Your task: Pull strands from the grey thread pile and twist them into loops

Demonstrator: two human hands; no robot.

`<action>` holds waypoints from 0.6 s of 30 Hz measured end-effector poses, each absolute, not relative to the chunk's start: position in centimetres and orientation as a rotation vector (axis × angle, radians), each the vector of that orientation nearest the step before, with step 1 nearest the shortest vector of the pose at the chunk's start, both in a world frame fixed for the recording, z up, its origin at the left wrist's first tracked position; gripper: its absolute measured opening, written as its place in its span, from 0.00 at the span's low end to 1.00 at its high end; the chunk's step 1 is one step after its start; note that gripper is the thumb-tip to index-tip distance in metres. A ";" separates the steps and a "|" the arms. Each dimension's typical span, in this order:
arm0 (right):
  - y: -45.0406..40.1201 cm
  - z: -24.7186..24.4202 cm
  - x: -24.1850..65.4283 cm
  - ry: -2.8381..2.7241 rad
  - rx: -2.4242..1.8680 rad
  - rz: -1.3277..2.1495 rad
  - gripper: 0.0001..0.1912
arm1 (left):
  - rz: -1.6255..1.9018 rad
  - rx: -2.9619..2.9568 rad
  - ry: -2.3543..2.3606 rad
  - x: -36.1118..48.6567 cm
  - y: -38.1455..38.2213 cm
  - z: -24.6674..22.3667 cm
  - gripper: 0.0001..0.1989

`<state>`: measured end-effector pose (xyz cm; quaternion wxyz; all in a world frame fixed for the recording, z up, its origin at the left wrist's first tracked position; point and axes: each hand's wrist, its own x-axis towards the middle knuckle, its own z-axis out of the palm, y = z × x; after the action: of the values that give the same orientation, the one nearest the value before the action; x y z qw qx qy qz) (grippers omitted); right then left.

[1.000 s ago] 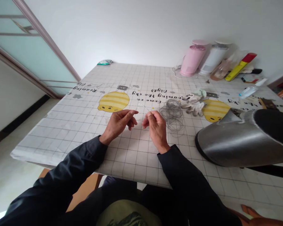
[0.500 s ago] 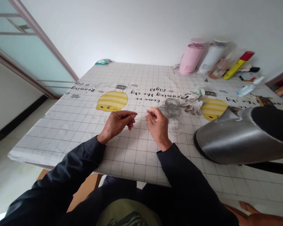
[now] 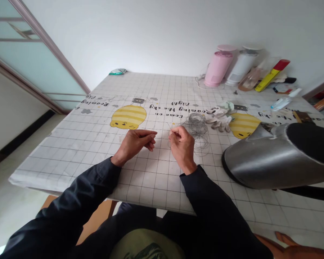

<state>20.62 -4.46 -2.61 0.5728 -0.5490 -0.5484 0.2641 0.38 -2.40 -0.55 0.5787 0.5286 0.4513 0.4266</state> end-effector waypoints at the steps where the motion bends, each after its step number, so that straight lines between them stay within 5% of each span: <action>1: -4.4 -2.7 20.7 -1.299 -1.285 0.611 0.07 | 0.996 1.229 1.059 0.3 -2.3 -0.6 0.12; 18: -4.4 -3.0 20.9 -1.424 -1.271 0.484 0.08 | 1.142 1.356 1.051 -0.1 -1.8 -1.0 0.18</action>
<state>20.89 -4.36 -2.98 0.5533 -0.5377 -0.6024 0.2048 -0.06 -1.81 -0.99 0.5145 0.5641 0.4373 0.4752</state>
